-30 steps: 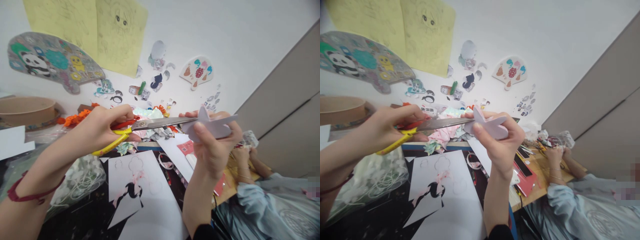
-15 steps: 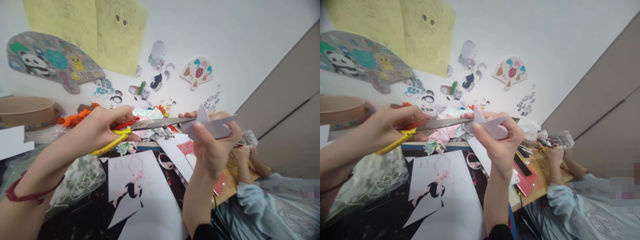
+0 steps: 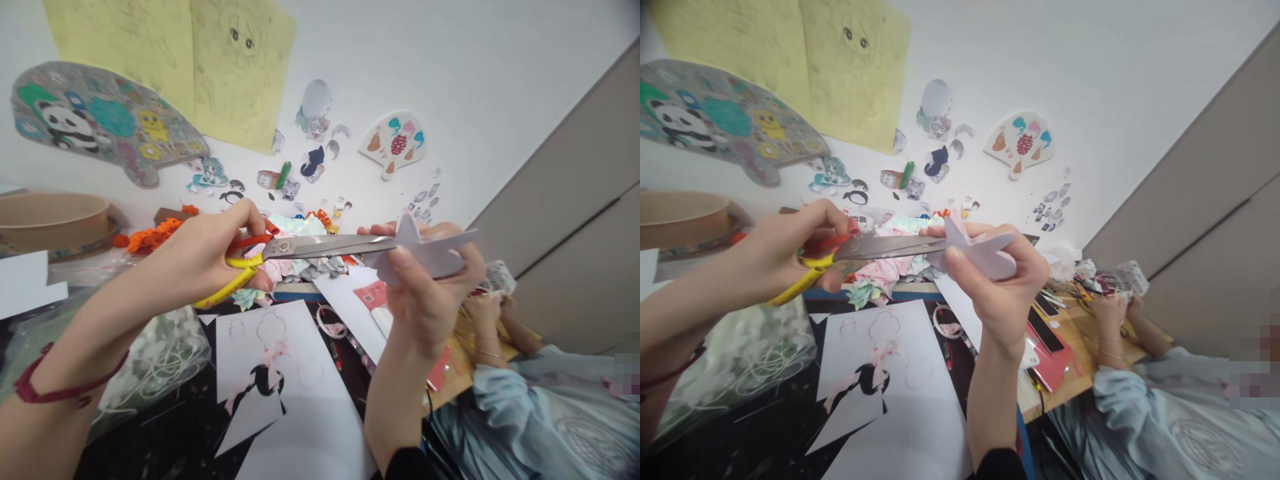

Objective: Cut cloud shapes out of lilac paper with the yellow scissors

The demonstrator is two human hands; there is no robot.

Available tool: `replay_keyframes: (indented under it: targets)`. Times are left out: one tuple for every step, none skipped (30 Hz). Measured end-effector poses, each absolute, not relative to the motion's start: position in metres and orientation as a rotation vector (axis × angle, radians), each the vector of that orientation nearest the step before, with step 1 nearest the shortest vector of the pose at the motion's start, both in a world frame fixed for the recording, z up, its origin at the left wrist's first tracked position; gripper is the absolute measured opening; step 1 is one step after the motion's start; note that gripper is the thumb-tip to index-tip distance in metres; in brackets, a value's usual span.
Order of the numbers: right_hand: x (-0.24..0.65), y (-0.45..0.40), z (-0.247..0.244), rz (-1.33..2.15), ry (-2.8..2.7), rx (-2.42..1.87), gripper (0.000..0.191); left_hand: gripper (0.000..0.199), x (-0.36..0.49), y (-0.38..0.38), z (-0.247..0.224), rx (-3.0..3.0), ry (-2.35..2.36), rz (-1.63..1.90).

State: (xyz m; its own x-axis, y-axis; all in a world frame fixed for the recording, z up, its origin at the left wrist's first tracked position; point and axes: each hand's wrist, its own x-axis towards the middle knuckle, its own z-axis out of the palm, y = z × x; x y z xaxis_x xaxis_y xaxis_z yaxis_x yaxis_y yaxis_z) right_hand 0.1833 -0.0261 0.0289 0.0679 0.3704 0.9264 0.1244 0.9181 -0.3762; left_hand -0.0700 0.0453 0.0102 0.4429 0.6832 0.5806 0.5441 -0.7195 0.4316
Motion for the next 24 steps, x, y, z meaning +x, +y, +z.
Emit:
replay_keyframes:
  targets:
    - [0.183,-0.026,0.029,0.203,-1.503,-0.392,0.015,0.042,-0.07,0.046,0.009,2.513,1.08,1.138]
    - [0.183,-0.026,0.029,0.206,-1.496,-0.393,0.015,0.041,-0.07,0.047,0.009,2.515,1.071,1.139]
    - [0.183,-0.025,0.029,0.201,-1.486,-0.408,0.015,0.039,-0.069,0.047,0.009,2.515,1.051,1.143]
    - [0.183,-0.025,0.029,0.191,-1.473,-0.429,0.014,0.038,-0.068,0.047,0.009,2.512,1.024,1.172]
    - [0.183,-0.025,0.029,0.182,-1.463,-0.445,0.014,0.037,-0.067,0.047,0.009,2.511,0.986,1.204]
    - [0.183,-0.026,0.028,0.176,-1.457,-0.449,0.014,0.037,-0.066,0.046,0.01,2.511,0.947,1.23]
    - [0.183,-0.026,0.028,0.175,-1.458,-0.442,0.014,0.037,-0.065,0.045,0.01,2.508,0.917,1.242]
    - [0.183,-0.026,0.028,0.176,-1.463,-0.432,0.014,0.036,-0.065,0.045,0.011,2.503,0.901,1.242]
    - [0.183,-0.027,0.028,0.177,-1.467,-0.429,0.015,0.036,-0.065,0.044,0.011,2.499,0.891,1.241]
    - [0.183,-0.027,0.028,0.176,-1.47,-0.437,0.015,0.036,-0.065,0.043,0.011,2.498,0.886,1.241]
    - [0.183,-0.027,0.028,0.171,-1.469,-0.452,0.015,0.035,-0.065,0.042,0.012,2.5,0.894,1.24]
    - [0.183,-0.026,0.028,0.163,-1.466,-0.464,0.015,0.034,-0.065,0.041,0.012,2.505,0.912,1.236]
    - [0.183,-0.025,0.027,0.152,-1.464,-0.465,0.014,0.032,-0.065,0.04,0.013,2.512,0.931,1.233]
    - [0.183,-0.024,0.027,0.142,-1.462,-0.451,0.014,0.031,-0.065,0.039,0.013,2.52,0.95,1.225]
    - [0.183,-0.022,0.026,0.135,-1.459,-0.425,0.013,0.031,-0.065,0.038,0.014,2.525,0.96,1.215]
    - [0.184,-0.019,0.026,0.125,-1.457,-0.397,0.014,0.031,-0.065,0.037,0.015,2.528,0.972,1.199]
    - [0.184,-0.018,0.025,0.122,-1.449,-0.367,0.015,0.031,-0.065,0.036,0.015,2.531,0.975,1.187]
    - [0.184,-0.016,0.024,0.121,-1.448,-0.366,0.017,0.033,-0.065,0.035,0.016,2.53,0.972,1.182]
    - [0.185,-0.016,0.024,0.115,-1.452,-0.37,0.018,0.034,-0.065,0.034,0.016,2.525,0.976,1.178]
    - [0.185,-0.016,0.024,0.117,-1.456,-0.379,0.018,0.035,-0.065,0.033,0.017,2.52,0.975,1.177]
    - [0.185,-0.017,0.025,0.121,-1.461,-0.395,0.018,0.035,-0.065,0.033,0.017,2.515,0.969,1.18]
    - [0.184,-0.018,0.025,0.13,-1.464,-0.416,0.018,0.036,-0.065,0.033,0.017,2.511,0.964,1.184]
    - [0.184,-0.02,0.026,0.142,-1.465,-0.438,0.017,0.035,-0.066,0.034,0.017,2.507,0.958,1.187]
    - [0.183,-0.022,0.027,0.155,-1.464,-0.458,0.015,0.034,-0.066,0.036,0.016,2.503,0.949,1.195]
